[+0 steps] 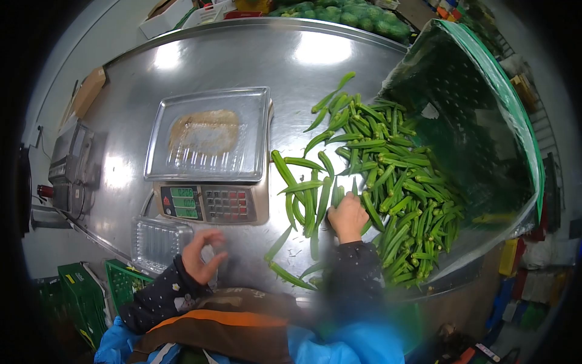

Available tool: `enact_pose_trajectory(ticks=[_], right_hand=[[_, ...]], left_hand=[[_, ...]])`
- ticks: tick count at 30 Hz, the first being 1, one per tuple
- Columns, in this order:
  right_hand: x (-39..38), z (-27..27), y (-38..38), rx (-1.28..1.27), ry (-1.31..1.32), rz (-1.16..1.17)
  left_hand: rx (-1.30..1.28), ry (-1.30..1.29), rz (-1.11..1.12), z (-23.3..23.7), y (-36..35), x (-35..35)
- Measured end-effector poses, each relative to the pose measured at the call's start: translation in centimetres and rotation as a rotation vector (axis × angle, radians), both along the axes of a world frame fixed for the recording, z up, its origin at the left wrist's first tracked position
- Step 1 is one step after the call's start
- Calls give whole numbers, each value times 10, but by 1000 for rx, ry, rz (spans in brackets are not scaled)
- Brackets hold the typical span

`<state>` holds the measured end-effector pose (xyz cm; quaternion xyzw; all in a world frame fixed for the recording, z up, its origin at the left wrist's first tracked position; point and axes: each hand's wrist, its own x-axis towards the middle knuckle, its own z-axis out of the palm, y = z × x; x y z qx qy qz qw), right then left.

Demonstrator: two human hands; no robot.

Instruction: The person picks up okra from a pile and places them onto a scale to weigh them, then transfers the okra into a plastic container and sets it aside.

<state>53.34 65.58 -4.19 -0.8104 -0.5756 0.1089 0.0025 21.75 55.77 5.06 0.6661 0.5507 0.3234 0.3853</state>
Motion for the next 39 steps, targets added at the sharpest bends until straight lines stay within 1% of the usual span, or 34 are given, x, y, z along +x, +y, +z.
enact_pose_trajectory(ticks=[2, 3, 4, 5, 7, 8, 9, 11, 13, 14, 15, 16, 17, 18, 20, 21, 22, 23, 24, 25, 26, 27, 28, 29, 31, 32, 33, 34, 35, 37, 39], right_hand=[[-5, 1, -2, 15, -7, 15], [-8, 1, 1, -40, 0, 11], [-10, 2, 4, -95, 5, 8], [-8, 6, 6, -95, 5, 9], [0, 21, 5, -81, 131, -148], [2, 31, 2, -28, 162, -222], [13, 27, -2, 49, 256, -271], [42, 0, -10, 169, 678, -228], [32, -4, -6, 118, 713, -211], [24, -6, -2, 74, 748, -193], [17, -16, 2, 146, 645, -134], [10, -22, 7, 164, 565, -127], [6, -25, 10, 180, 485, -119], [4, -23, 9, 180, 485, -116], [3, -17, 3, 349, 910, -266], [8, -20, 0, 349, 908, -260], [18, -24, -4, 454, 846, -231], [25, -26, -8, 557, 783, -203], [24, 3, -12, 470, 840, -216], [28, 6, -15, 474, 837, -213], [33, 8, -19, 443, 846, -243], [38, 9, -21, 414, 855, -272], [36, 13, -28, 395, 903, -351], [40, -3, -29, 434, 714, -218], [16, -14, -17, 427, 485, -73], [6, -10, -12, 355, 464, -72], [-3, -2, -5, 281, 445, -73], [-7, -9, 0, 186, 469, -90], [-7, -15, 2, 182, 479, -95], [-12, -27, 11, 130, 508, -33], [-3, -23, 7, 206, 603, -105]], left_hand=[[-192, -80, -32, -6, -20, -1], [-193, -74, -31, -12, -28, -2], [-272, -131, -29, -20, -35, -4], [-351, -192, -27, -27, -41, -6], [-376, -186, -29, -35, -48, -11], [-386, -212, -4, -35, -49, -13], [-395, -238, 20, -35, -50, -14], [-402, -239, 41, -37, -49, -14], [-411, -234, 55, -40, -48, -13], [-405, -239, 20, -42, -48, -11], [-396, -244, -13, -43, -46, -8], [-395, -245, -13, -38, -39, -3], [-277, -108, -130, -28, -26, 4], [-156, 29, -244, -21, -12, 13], [146, 110, -376, -17, 25, 37], [209, 134, -368, -21, 40, 52], [142, 209, -367, -27, 58, 70], [215, 257, -403, -28, 77, 86], [341, 291, -395, -33, 94, 102], [345, 339, -422, -37, 109, 116], [344, 428, -436, -53, 125, 132], [407, 477, -396, -76, 136, 146], [340, 560, -380, -92, 138, 159], [277, 650, -362, -103, 143, 166], [84, 747, -331, -112, 145, 173], [121, 674, -293, -116, 142, 169], [114, 684, -299, -104, 131, 163], [86, 357, -172, -81, 114, 156], [60, 31, -42, -70, 99, 149], [-484, -704, -10, -110, 83, 131], [-896, -813, 75, -96, 70, 103]])
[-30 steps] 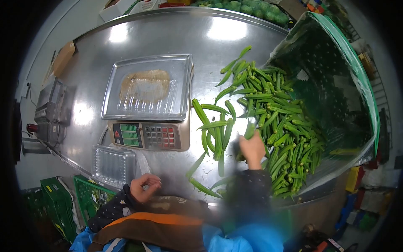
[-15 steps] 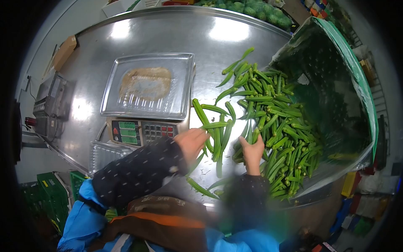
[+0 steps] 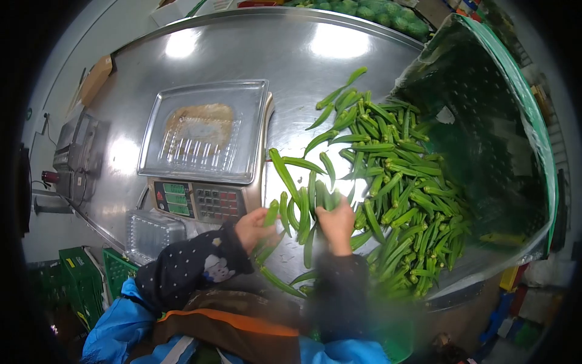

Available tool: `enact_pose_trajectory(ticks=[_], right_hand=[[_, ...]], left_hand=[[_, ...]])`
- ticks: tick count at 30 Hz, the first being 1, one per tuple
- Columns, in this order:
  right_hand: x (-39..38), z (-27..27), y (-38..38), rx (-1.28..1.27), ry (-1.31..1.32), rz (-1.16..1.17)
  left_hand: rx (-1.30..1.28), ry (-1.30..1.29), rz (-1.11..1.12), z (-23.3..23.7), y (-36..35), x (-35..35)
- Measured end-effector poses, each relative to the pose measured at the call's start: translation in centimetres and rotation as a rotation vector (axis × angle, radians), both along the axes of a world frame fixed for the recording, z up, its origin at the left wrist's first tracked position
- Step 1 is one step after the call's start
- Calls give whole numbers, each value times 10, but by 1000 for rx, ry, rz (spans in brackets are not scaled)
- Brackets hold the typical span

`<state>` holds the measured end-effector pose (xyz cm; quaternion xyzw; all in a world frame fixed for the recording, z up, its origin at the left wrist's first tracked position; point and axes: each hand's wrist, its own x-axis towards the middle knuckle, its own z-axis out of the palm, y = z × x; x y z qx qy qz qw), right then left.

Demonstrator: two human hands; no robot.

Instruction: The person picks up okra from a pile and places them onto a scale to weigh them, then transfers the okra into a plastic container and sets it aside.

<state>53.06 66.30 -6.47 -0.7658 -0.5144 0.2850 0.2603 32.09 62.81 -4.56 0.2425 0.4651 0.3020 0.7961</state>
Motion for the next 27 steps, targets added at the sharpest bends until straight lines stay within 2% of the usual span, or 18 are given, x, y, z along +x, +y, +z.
enact_pose_trajectory(ticks=[2, 4, 5, 6, 7, 8, 9, 10, 12, 14, 16, 18, 19, 21, 22, 24, 26, 27], right_hand=[[3, 38, -12, -283, 611, -133], [-11, 58, -36, -232, 1033, -167], [-20, 53, -50, -251, 987, -97], [-36, 42, -65, -200, 803, 16], [-60, 62, -75, -156, 560, 105], [-78, 51, -92, 124, 348, 261], [-87, 77, -93, 104, 163, 526], [-93, 85, -94, 234, 153, 597], [-84, 86, -93, 222, 233, 570], [-60, 87, -71, -125, 447, 213], [-34, 53, -40, 124, 143, 92], [-24, 24, -16, 224, -194, 210], [-24, 12, -8, 226, -192, 215], [-25, -2, 2, -75, -243, 247], [-21, -5, 3, -72, -244, 251], [-8, -9, 2, -188, 70, 169], [2, -13, -13, -163, 135, 185], [0, 7, -25, -164, 278, 145]], left_hand=[[-100, -101, 48, 12, -11, -8], [-266, -249, 196, 14, -24, -2], [-258, -389, 146, -1, -31, -2], [-271, -485, 149, 6, -36, 5], [-165, -444, 149, 4, -42, 9], [-57, -403, 147, -1, -47, 11], [-86, -311, 39, -9, -48, 2], [-59, -259, 72, -16, -47, -4], [-158, -389, 130, -4, -51, -16], [-278, -392, 81, -7, -56, -35], [-314, -383, 115, -11, -61, -36], [-285, -341, 44, -12, -65, -37], [-268, -379, 13, -14, -65, -38], [-300, -405, 48, -6, -61, -37], [-334, -433, 78, -1, -58, -36], [-362, -478, 136, 2, -56, -36], [-390, -521, 189, 7, -54, -34], [-389, -513, 213, 11, -53, -32]])
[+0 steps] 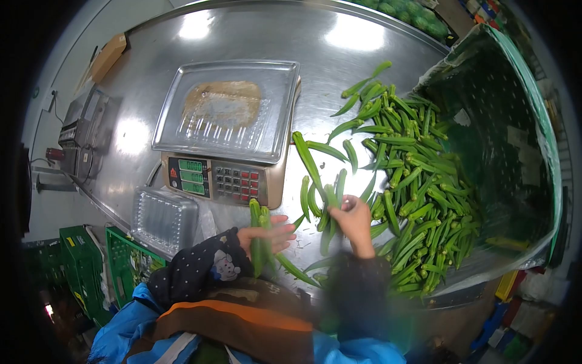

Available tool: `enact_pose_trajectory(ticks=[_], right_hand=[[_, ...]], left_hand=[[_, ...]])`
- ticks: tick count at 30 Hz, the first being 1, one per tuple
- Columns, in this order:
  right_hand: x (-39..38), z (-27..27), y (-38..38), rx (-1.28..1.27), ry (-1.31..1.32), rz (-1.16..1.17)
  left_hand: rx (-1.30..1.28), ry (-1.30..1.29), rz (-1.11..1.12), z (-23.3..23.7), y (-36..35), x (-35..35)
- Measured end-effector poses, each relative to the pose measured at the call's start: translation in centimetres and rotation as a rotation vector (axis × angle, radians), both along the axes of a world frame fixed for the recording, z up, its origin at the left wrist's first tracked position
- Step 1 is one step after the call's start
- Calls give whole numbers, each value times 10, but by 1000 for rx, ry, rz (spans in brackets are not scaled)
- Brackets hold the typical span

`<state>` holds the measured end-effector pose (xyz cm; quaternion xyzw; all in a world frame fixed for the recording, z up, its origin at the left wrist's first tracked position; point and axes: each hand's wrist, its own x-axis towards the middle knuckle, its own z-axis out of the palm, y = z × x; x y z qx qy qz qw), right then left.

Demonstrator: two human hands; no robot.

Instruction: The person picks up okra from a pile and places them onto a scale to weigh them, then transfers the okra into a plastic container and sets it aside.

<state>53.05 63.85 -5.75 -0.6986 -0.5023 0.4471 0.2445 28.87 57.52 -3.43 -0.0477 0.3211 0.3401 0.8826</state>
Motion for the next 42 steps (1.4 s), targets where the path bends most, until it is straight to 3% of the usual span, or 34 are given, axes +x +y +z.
enact_pose_trajectory(ticks=[1, 3, 5, 8, 10, 12, 14, 17, 20, 24, 25, 27, 30, 33, 35, 37, 40, 42], right_hand=[[-4, 21, -11, -17, 137, -49], [-29, 59, -37, -121, 274, 67], [-59, 70, -66, 53, 49, 251], [-61, 72, -62, 2, 224, 213], [-44, 62, -29, -42, 131, 23], [-20, 16, 9, 243, -200, -22], [-11, -2, 41, 568, -327, -91], [-10, -6, 71, 539, -665, -18], [-16, -15, 88, 383, -783, 40], [10, -16, 91, 285, -641, -15], [8, -4, 86, 371, -638, -39], [-1, 18, 87, 339, -549, 69], [-8, 6, 106, 541, -448, 239], [-7, 16, 105, 428, -421, 326], [-6, 36, 82, 158, -428, 400], [-2, 28, 51, 70, -468, 431], [-8, 9, 12, 185, -525, 417], [-12, 8, 6, -137, -477, 304]], left_hand=[[-6, 11, 21, 2, 0, 3], [48, -4, 11, 2, -2, 10], [172, -92, -56, -15, -5, 9], [171, 5, -60, -4, -8, 5], [104, -80, -142, -3, -8, -7], [85, -69, -129, -8, -12, -16], [120, 24, -119, -7, -17, -16], [168, 103, -178, -14, -15, -25], [173, 110, -157, -2, -9, -25], [150, 173, -135, 8, -8, -34], [190, 179, -141, 10, -6, -37], [218, 189, -150, 10, -8, -41], [232, 143, -123, 6, -12, -50], [242, -20, -20, 13, -17, -73], [403, -139, 5, 36, -14, -86], [442, -162, 31, 34, -18, -98], [457, -200, 85, 42, -28, -100], [443, -227, 109, 46, -31, -101]])
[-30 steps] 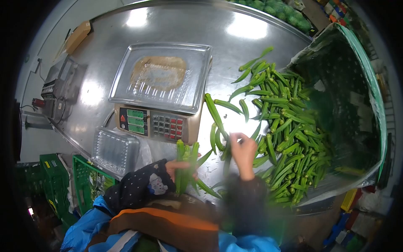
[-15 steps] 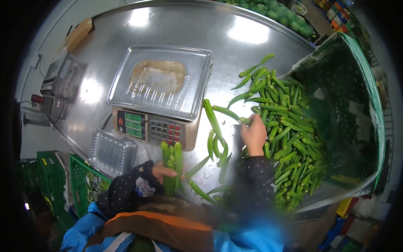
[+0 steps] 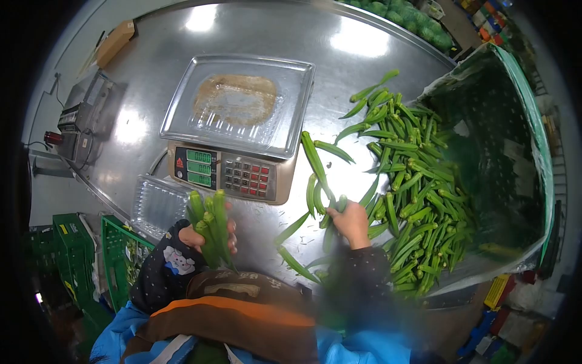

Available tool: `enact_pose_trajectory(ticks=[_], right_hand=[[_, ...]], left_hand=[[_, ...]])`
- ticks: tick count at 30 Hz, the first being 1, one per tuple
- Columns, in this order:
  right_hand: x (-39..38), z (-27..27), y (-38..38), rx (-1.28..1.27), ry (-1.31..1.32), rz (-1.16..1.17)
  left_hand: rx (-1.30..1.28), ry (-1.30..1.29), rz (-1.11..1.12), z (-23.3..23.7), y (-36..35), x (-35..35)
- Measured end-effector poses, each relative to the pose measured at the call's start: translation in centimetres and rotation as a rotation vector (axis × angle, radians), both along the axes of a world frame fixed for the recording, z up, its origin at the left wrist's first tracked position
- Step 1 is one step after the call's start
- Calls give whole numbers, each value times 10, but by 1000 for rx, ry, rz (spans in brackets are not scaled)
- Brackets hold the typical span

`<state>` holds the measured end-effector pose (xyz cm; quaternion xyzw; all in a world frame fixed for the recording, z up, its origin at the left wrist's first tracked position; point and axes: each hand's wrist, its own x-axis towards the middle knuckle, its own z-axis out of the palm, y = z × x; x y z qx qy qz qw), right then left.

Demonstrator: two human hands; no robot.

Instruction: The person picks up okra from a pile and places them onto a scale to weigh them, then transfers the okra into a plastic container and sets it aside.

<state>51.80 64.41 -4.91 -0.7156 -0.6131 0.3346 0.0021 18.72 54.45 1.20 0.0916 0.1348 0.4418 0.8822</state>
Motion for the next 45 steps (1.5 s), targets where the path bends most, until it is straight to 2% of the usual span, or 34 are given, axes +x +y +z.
enact_pose_trajectory(ticks=[2, 5, 7, 10, 13, 15, 17, 18, 21, 23, 24, 26, 27, 29, 30, 31, 32, 33, 35, 37, 39, 40, 42, 45], right_hand=[[3, 5, -6, 98, -35, -37], [-3, 4, -6, 259, -107, -86], [-23, -1, 5, 470, 24, -59], [-46, 3, 26, 253, -99, 64], [-29, 12, 26, 260, -72, 34], [-12, 14, 12, 242, 134, -67], [-9, 29, -7, 161, 246, -168], [-6, 34, -20, 161, 240, -166], [13, 48, -72, 176, 464, -240], [45, 59, -119, 170, 457, -265], [55, 79, -145, 109, 473, -373], [96, 99, -204, 22, 428, -446], [129, 99, -239, -14, 400, -400], [128, 140, -297, -48, 415, -675], [153, 142, -333, -147, 294, -653], [181, 129, -382, -157, 238, -726], [219, 101, -443, -233, 4, -797], [198, 125, -448, -332, 27, -798], [280, 43, -571, -41, -947, -145], [171, 100, -438, 10, -596, -691], [129, 72, -362, 431, -76, -618], [102, 52, -323, 505, 215, -644], [27, 56, -238, 582, 43, -313], [-27, 48, -168, 605, -148, 130]], left_hand=[[-30, 123, -32, -3, -6, -4], [-28, 106, -43, -5, -15, -10], [-44, 108, -29, -6, -20, -13], [-80, 138, -8, -3, -26, -18], [-74, 93, 5, -4, -33, -32], [-51, 24, 7, -5, -39, -43], [-85, 79, 46, -5, -46, -50], [-84, 72, 47, -7, -49, -52], [-117, 70, 69, -8, -54, -57], [-109, 48, 57, -9, -51, -56], [-112, 42, 30, -10, -49, -55], [-95, 59, -3, -13, -41, -49], [-99, 51, -31, -17, -37, -47], [-89, 99, -73, -27, -30, -42], [-97, 91, -95, -29, -27, -38], [-110, 97, -116, -30, -24, -35], [-123, 106, -136, -30, -21, -33], [-128, 104, -153, -30, -18, -30], [-89, 69, -178, -29, -12, -26], [-106, 82, -196, -29, -8, -22], [-119, 101, -205, -27, -5, -18], [-127, 121, -207, -24, -4, -14], [-120, 168, -228, -25, -1, -14], [-88, 164, -177, -13, 0, -14]])
